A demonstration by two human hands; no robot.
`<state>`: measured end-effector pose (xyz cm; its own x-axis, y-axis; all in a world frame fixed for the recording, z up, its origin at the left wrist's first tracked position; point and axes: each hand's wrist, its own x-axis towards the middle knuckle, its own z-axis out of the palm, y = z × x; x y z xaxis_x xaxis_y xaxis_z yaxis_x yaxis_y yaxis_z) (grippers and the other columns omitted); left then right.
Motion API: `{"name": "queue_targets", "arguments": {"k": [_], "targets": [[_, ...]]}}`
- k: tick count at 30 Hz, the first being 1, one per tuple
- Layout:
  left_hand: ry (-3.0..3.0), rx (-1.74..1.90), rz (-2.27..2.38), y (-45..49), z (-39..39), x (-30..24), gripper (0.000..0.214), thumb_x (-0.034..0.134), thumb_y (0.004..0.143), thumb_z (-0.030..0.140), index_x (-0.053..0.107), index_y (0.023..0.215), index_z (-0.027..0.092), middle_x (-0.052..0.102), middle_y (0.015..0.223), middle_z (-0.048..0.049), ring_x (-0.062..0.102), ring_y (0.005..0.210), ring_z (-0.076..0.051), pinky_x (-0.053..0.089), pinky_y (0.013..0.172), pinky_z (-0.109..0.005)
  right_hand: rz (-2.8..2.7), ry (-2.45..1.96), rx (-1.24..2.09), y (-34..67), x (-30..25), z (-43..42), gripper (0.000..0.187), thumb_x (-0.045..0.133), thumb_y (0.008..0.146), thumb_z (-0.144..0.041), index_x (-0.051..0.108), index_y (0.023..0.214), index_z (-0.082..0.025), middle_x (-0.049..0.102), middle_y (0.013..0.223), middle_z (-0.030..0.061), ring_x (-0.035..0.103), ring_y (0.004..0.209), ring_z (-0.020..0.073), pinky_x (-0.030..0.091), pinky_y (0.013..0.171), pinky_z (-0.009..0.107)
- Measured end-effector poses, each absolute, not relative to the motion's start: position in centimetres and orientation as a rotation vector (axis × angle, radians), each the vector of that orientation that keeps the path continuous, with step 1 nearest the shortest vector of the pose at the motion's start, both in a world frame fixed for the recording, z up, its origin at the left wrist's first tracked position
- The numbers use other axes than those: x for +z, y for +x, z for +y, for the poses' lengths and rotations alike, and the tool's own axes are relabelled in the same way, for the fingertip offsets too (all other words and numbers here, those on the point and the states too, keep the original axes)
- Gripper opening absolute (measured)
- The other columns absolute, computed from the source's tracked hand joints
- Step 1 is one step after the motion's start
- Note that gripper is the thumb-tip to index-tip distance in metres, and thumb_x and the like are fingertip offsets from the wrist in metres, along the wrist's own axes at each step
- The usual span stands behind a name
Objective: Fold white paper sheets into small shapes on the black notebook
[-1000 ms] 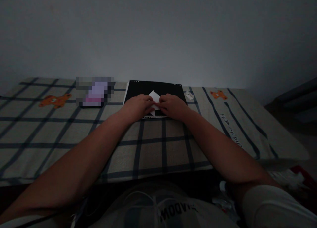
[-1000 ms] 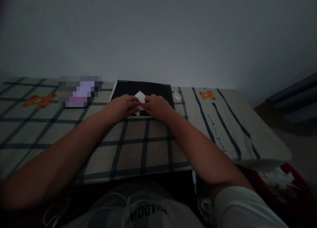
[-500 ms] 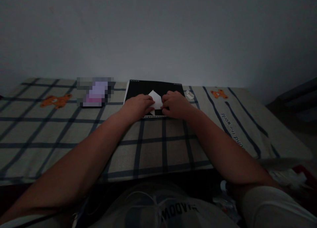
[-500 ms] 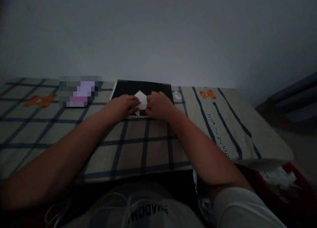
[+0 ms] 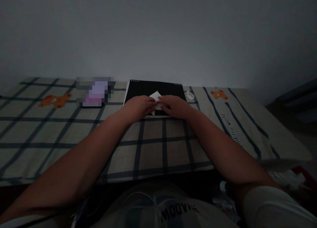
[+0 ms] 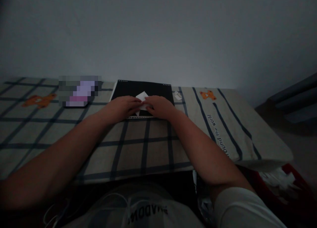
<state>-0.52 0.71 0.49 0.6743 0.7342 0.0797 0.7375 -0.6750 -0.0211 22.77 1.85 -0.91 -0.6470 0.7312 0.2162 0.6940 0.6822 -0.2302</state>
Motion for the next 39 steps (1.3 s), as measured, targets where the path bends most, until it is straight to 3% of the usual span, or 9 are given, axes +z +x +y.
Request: {"name": "queue_targets", "arguments": {"k": [6, 11, 16, 23, 28, 35, 39], "targets": [[-2.769, -0.159, -1.294, -0.4, 0.6, 0.4, 0.042, 0.041, 0.11, 0.038, 0.074, 0.13, 0.022, 0.071, 0.142, -0.0075, 0.063, 0.132, -0.028, 0.046, 0.109, -0.043, -2.59, -1.226, 0.178, 22.6, -0.2, 1.4, 0.042, 0.054, 0.099, -0.023, 0.073, 0.137, -0.019, 0.079, 0.117, 0.0119, 0.068, 0.105, 0.0256, 0.046, 0.094, 0.037], [-2.685, -0.173, -1.383, -0.5, 0.4, 0.5, 0.035, 0.051, 0.107, 0.036, 0.076, 0.127, 0.022, 0.071, 0.14, -0.0076, 0.06, 0.131, -0.03, 0.048, 0.103, -0.043, -2.554, -1.159, 0.279, 22.5, 0.1, 1.2, 0.038, 0.057, 0.096, -0.022, 0.08, 0.127, -0.023, 0.082, 0.115, 0.0069, 0.072, 0.103, 0.023, 0.047, 0.094, 0.035], [-2.699, -0.166, -1.377, -0.7, 0.7, 0.3, 0.035, 0.049, 0.107, 0.034, 0.075, 0.127, 0.023, 0.073, 0.137, -0.0062, 0.062, 0.126, -0.03, 0.049, 0.099, -0.043, -2.474, -1.122, 0.403, 22.8, -0.1, 1.7, 0.038, 0.055, 0.097, -0.023, 0.079, 0.127, -0.022, 0.082, 0.106, 0.0055, 0.071, 0.091, 0.0198, 0.048, 0.087, 0.032], [-2.816, -0.172, -1.328, -1.3, 1.3, 0.2, 0.04, 0.047, 0.105, 0.032, 0.074, 0.133, 0.021, 0.072, 0.141, -0.0072, 0.064, 0.127, -0.027, 0.049, 0.107, -0.042, -2.446, -1.219, 0.114, 23.9, -1.0, 3.1, 0.045, 0.065, 0.095, -0.025, 0.07, 0.139, -0.017, 0.071, 0.13, 0.0155, 0.061, 0.119, 0.0287, 0.046, 0.101, 0.041], [-2.802, -0.192, -1.311, -1.1, 1.0, 0.4, 0.041, 0.047, 0.104, 0.034, 0.075, 0.131, 0.022, 0.073, 0.139, -0.0075, 0.066, 0.125, -0.028, 0.051, 0.105, -0.043, -2.499, -1.321, 0.136, 23.9, -1.2, 3.6, 0.031, 0.06, 0.1, -0.025, 0.079, 0.124, -0.019, 0.075, 0.121, 0.0139, 0.063, 0.112, 0.0276, 0.046, 0.1, 0.041], [-2.719, -0.186, -1.364, -0.8, 0.7, 0.5, 0.039, 0.049, 0.105, 0.034, 0.077, 0.127, 0.018, 0.071, 0.141, -0.0091, 0.062, 0.128, -0.031, 0.052, 0.103, -0.045, -2.498, -1.2, 0.182, 23.6, -1.3, 3.5, 0.032, 0.066, 0.094, -0.023, 0.08, 0.122, -0.016, 0.078, 0.107, 0.0108, 0.065, 0.101, 0.0241, 0.045, 0.094, 0.037], [-2.658, -0.22, -1.371, -1.1, 0.9, 0.3, 0.037, 0.051, 0.105, 0.034, 0.08, 0.122, 0.019, 0.074, 0.129, -0.0104, 0.061, 0.123, -0.032, 0.052, 0.099, -0.045, -2.497, -1.132, 0.205, 23.3, -1.4, 3.1, 0.024, 0.067, 0.093, -0.024, 0.083, 0.109, -0.018, 0.079, 0.101, 0.0084, 0.064, 0.097, 0.0228, 0.044, 0.091, 0.035]]}}
